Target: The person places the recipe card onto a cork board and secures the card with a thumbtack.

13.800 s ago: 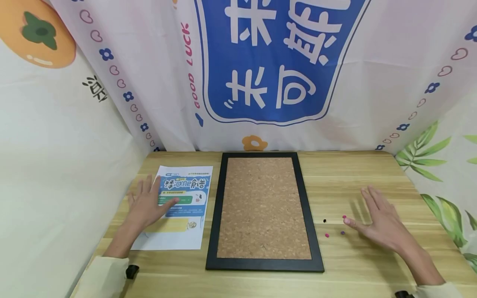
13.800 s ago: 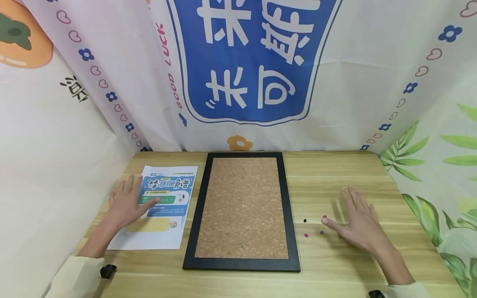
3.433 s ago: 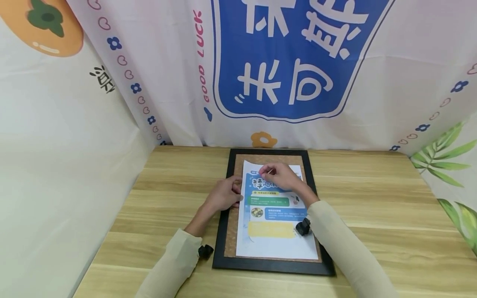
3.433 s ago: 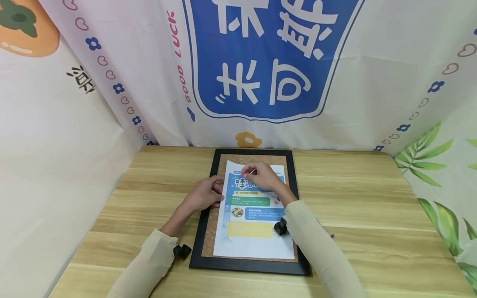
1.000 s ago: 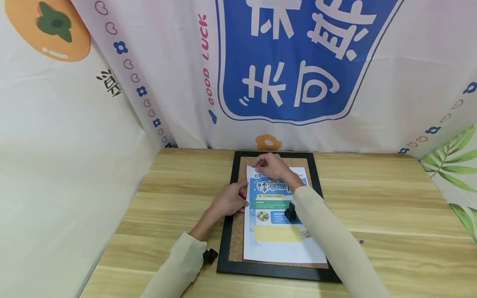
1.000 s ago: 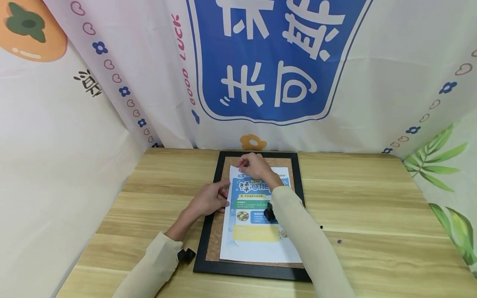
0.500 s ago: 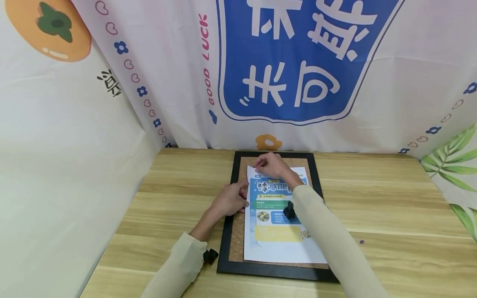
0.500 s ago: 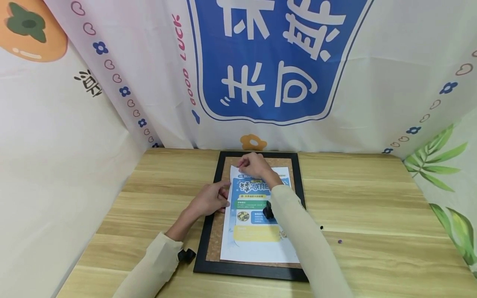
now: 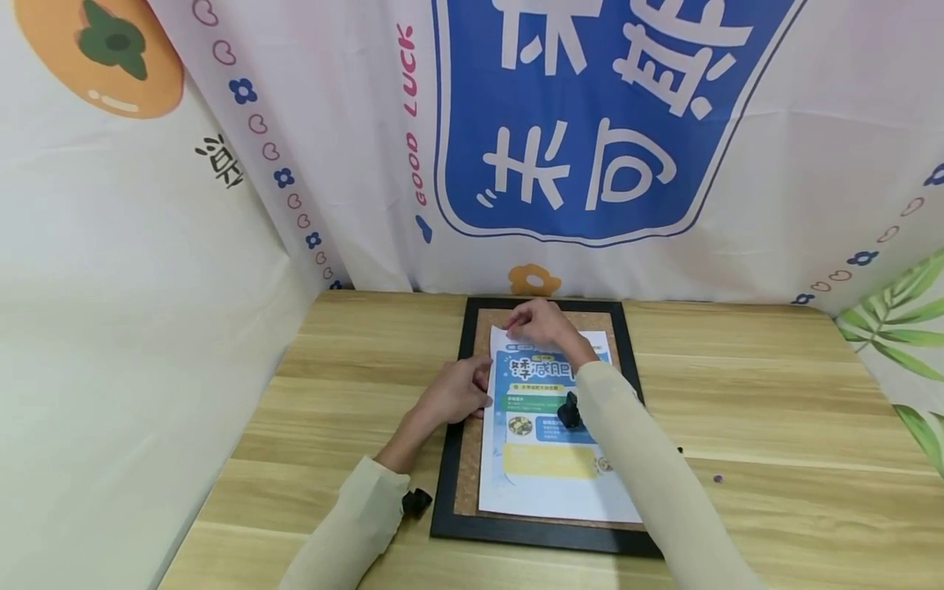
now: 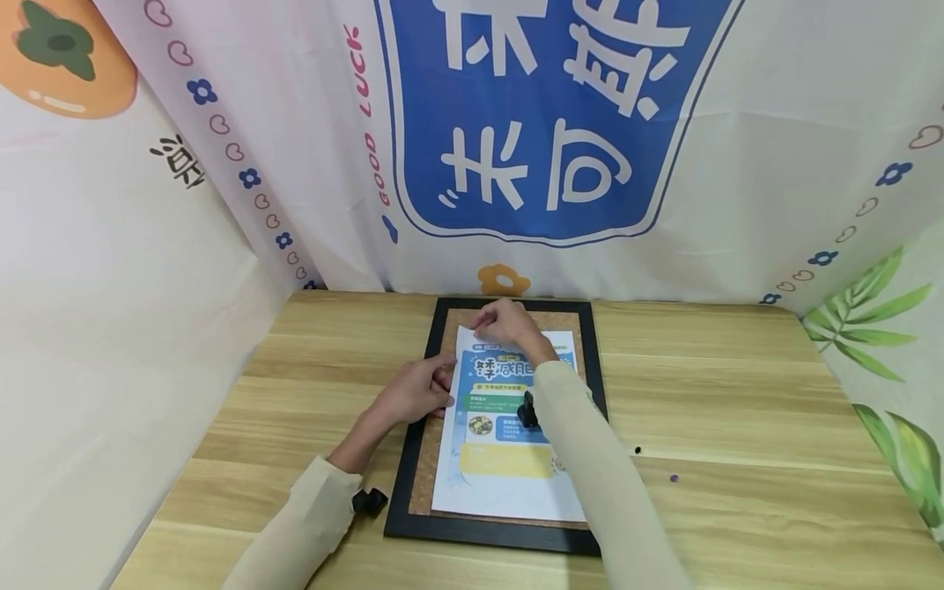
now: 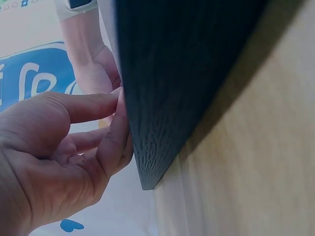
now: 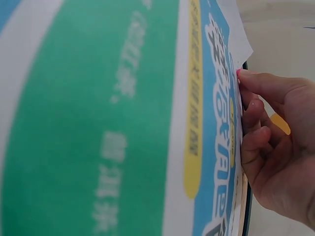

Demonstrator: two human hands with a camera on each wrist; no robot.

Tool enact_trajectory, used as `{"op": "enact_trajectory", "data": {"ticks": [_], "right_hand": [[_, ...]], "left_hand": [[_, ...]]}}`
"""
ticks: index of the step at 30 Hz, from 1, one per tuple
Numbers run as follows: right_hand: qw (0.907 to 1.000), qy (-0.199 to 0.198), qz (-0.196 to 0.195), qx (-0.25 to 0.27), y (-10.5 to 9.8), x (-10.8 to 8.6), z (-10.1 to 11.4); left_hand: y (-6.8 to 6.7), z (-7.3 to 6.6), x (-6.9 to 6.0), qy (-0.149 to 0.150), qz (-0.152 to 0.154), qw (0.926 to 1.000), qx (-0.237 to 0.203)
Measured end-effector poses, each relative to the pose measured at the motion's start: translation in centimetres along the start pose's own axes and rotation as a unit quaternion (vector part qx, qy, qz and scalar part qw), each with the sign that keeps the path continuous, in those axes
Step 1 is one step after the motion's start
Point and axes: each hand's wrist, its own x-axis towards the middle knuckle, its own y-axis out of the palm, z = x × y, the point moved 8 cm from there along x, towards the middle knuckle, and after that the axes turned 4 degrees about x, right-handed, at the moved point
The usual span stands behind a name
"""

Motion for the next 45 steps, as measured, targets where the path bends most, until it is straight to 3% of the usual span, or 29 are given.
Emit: {"op": "enact_trajectory", "data": {"ticks": [7, 20, 30, 45], "right_hand": [[0.9999, -0.002, 0.014, -0.007, -0.09, -0.08, -0.15], [0.9997, -0.005, 0.014, -0.018, -0.22, -0.07, -0.04], [0.9990, 0.037, 0.023, -0.001, -0.05, 0.33, -0.10], [0.9990, 0.042, 0.015, -0.004, -0.02, 0.47, -0.06]], "left_hand": [[0.29, 0.23, 0.22, -0.007, 0.003, 1.0000, -0.003], [0.38, -0.24, 0.08, 0.012, 0.003, 0.9999, -0.002], [0.11, -0.06, 0.15, 0.014, -0.003, 0.9999, 0.000], [-0.13, -0.19, -0.07, 0.003, -0.012, 0.9997, 0.021]]}}
